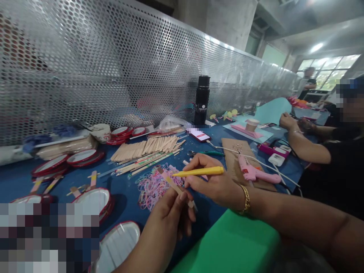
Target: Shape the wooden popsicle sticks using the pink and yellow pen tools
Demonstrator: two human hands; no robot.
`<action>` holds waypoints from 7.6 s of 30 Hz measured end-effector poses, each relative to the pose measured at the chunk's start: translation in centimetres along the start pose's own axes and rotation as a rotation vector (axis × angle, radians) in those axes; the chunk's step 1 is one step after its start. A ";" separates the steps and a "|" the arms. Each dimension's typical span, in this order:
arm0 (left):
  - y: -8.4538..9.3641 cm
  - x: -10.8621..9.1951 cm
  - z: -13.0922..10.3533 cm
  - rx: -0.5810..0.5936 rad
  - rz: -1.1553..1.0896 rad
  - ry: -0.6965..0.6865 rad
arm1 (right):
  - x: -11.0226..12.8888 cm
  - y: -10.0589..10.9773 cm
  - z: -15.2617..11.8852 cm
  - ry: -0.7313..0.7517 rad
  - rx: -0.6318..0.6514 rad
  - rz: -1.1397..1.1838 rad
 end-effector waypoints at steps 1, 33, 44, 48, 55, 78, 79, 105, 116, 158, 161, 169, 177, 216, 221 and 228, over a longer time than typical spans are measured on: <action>-0.1 -0.1 0.0 -0.002 0.001 0.003 | 0.0 0.0 0.0 0.001 -0.002 -0.020; -0.3 -1.1 -0.4 -0.027 0.067 0.023 | -0.8 -0.1 0.2 -0.024 -0.019 -0.057; -0.4 -1.0 -0.5 -0.021 0.082 0.029 | -1.0 -0.1 0.3 -0.033 -0.019 -0.027; -0.4 -1.1 -0.4 -0.013 0.087 0.019 | -0.9 -0.7 0.1 -0.046 0.041 0.059; -0.2 -0.9 -0.4 -0.021 0.065 0.027 | -0.6 -0.2 0.3 -0.021 -0.007 -0.018; -0.4 -0.9 -0.4 0.000 0.088 0.010 | -0.7 -0.3 0.2 -0.005 0.011 0.029; -0.4 -0.9 -0.3 -0.001 0.089 0.014 | -0.7 -0.4 0.2 -0.008 0.029 0.032; -0.5 -1.1 -0.5 -0.015 0.078 0.003 | -0.9 -0.3 0.2 -0.014 -0.004 0.066; -0.8 -1.0 -0.6 -0.021 0.099 0.017 | -0.7 -0.3 0.4 -0.016 0.009 0.102; -0.2 0.0 -0.1 -0.026 0.064 -0.050 | -0.9 -0.2 0.4 -0.013 -0.039 0.072; -0.2 0.1 -0.2 -0.023 0.082 -0.039 | -0.9 -0.5 0.2 -0.019 0.002 0.134; 0.0 0.0 -0.2 -0.017 0.080 -0.042 | -0.7 -0.4 0.3 -0.021 -0.006 0.117; 0.1 0.2 -0.1 -0.019 0.060 -0.066 | -0.7 -0.2 0.3 -0.007 -0.025 0.086; 0.3 0.2 -0.2 -0.047 0.095 -0.034 | -0.5 -0.5 0.2 -0.021 0.026 0.081; 0.3 -0.1 -0.3 -0.048 0.107 -0.054 | -0.7 -0.4 0.4 -0.013 0.031 0.047; 0.2 -0.4 -0.4 -0.047 0.107 -0.051 | -0.5 -0.6 0.2 -0.010 0.055 0.049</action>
Point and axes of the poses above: each hand's wrist, its own z-axis towards the middle knuckle, its own y-axis out of the back of the hand, x = y × z, the point moved 7 cm from there along z, towards the middle knuckle, and after that the axes turned 2 degrees about -z, right-handed, at the moved point
